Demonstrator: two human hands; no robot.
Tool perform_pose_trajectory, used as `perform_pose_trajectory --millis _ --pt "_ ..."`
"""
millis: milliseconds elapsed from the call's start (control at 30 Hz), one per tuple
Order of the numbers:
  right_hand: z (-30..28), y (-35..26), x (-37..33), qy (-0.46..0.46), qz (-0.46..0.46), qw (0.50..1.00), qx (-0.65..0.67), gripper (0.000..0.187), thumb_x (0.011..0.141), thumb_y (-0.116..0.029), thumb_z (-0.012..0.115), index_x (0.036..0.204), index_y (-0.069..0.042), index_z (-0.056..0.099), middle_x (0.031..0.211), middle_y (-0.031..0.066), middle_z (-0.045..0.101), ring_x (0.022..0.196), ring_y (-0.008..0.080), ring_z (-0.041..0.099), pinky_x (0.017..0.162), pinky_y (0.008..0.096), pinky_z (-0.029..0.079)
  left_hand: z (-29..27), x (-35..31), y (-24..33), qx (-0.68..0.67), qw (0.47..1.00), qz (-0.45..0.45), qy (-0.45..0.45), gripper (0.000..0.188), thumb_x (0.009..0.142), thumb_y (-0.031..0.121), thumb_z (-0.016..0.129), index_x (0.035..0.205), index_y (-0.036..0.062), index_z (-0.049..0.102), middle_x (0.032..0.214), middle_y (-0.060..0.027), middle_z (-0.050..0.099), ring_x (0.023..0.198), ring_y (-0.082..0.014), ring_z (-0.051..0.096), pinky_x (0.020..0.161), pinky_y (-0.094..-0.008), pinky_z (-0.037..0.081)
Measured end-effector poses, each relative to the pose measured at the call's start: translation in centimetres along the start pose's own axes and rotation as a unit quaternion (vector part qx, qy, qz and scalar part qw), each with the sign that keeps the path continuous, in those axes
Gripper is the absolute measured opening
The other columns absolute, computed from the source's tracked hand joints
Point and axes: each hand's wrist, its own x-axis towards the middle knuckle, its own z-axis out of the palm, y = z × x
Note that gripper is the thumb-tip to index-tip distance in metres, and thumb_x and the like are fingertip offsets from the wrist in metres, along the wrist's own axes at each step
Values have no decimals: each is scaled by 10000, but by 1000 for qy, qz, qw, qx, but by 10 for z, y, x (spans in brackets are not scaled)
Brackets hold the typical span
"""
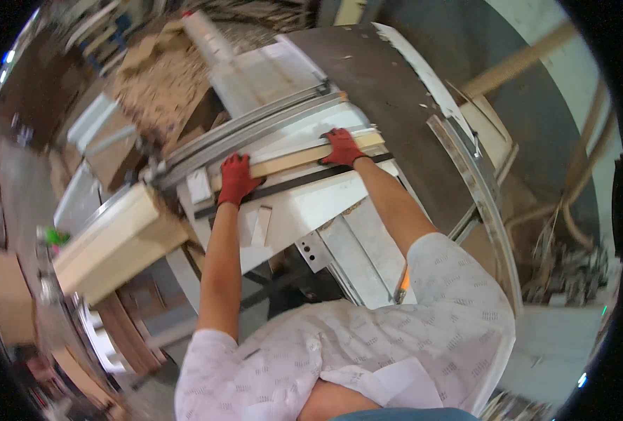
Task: Using a table saw to trim and process multiple wood planks in a workshop.
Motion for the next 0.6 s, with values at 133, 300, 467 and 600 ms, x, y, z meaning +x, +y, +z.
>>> perform_pose_trajectory --millis 133,300,467,600 --pt "-10 3 1 -24 9 999 40 808 571 -571 787 1170 -64 592 1139 188 568 1149 339 488 1039 429 338 3 8 -6 -49 998 37 25 772 577 487 795 1183 74 551 1118 -184 547 1118 -355 505 979 -479 383" --pt "-14 -9 -4 -80 36 995 55 838 588 -515 808 1269 -112 531 1234 144 517 1212 338 448 1110 469 258 -7 -1 4 2 997 -11 -82 826 609 467 797 1271 88 482 1240 -193 474 1192 -372 441 1000 -489 351" --pt "-7 -6 -9 -58 35 997 25 854 608 -498 809 1306 -115 498 1287 154 489 1251 343 417 1117 474 244 -34 -9 -9 32 991 41 -126 866 586 420 806 1321 111 467 1207 -161 515 1188 -354 457 1085 -539 243" --pt "-4 -1 -10 -31 39 997 59 890 621 -479 810 1349 -116 448 1328 165 459 1274 348 391 1118 490 225 -62 -13 -29 190 964 3 -187 925 570 367 818 1378 141 429 1200 -126 575 1215 -339 467 1113 -641 64"
